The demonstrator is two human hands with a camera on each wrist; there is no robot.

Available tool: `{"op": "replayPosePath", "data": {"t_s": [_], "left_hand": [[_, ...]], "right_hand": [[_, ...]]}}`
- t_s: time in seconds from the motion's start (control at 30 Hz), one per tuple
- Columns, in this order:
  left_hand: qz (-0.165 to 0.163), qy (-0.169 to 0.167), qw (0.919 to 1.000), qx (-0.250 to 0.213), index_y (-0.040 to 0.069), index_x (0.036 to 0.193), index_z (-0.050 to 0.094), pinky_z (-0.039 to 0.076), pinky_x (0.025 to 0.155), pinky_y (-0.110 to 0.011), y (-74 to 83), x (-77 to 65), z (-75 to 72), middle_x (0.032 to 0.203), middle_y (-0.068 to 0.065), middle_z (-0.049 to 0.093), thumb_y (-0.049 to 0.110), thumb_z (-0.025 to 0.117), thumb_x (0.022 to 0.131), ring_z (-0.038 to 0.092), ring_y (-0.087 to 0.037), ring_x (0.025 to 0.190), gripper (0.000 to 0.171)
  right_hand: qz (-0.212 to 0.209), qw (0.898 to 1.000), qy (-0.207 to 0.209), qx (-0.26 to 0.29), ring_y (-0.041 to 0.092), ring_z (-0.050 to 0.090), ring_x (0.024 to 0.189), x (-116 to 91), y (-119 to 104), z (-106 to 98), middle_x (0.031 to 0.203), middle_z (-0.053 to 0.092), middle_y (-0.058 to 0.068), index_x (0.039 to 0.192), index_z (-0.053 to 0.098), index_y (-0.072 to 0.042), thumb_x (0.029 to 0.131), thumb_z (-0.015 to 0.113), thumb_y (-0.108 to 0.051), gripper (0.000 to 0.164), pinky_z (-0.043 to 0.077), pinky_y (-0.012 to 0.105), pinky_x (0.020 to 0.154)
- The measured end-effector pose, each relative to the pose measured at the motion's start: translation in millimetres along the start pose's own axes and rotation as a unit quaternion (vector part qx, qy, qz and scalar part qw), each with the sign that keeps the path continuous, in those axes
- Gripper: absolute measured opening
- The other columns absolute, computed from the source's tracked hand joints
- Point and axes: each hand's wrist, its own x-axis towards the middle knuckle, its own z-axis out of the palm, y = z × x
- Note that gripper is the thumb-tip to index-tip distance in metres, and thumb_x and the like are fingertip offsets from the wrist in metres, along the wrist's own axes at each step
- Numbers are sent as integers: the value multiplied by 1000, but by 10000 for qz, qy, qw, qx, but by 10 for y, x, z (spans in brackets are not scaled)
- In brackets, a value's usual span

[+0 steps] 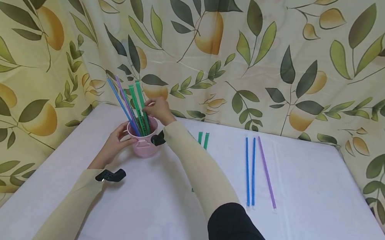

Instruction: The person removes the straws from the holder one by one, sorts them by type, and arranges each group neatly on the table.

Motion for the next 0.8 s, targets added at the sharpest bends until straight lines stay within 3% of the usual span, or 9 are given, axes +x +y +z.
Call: {"op": "replayPosePath", "data": {"t_s": [0.07,0.3,0.8], "left_hand": [[11,-11,10000,0,16,147,27,34,114,-46,1,1,0,153,-9,30,24,69,85,32,-31,139,75],[-229,-103,9997,20,11,148,24,36,113,-45,295,-140,19,154,-13,26,16,66,88,29,-34,140,73],[-150,-77,9999,-14,10,148,26,38,112,-45,286,-146,20,154,-13,26,15,66,88,30,-34,139,73]], "right_hand": [[-33,10000,26,69,26,66,95,-1,-2,-2,110,66,19,105,64,4,88,64,-8,20,60,30,78],[-182,9984,165,511,29,68,91,-17,-13,-13,109,66,21,106,62,4,88,63,-7,21,61,32,76],[-527,9946,300,842,28,69,91,-45,-37,-56,108,68,21,109,65,4,89,63,-10,25,61,34,75]]}}
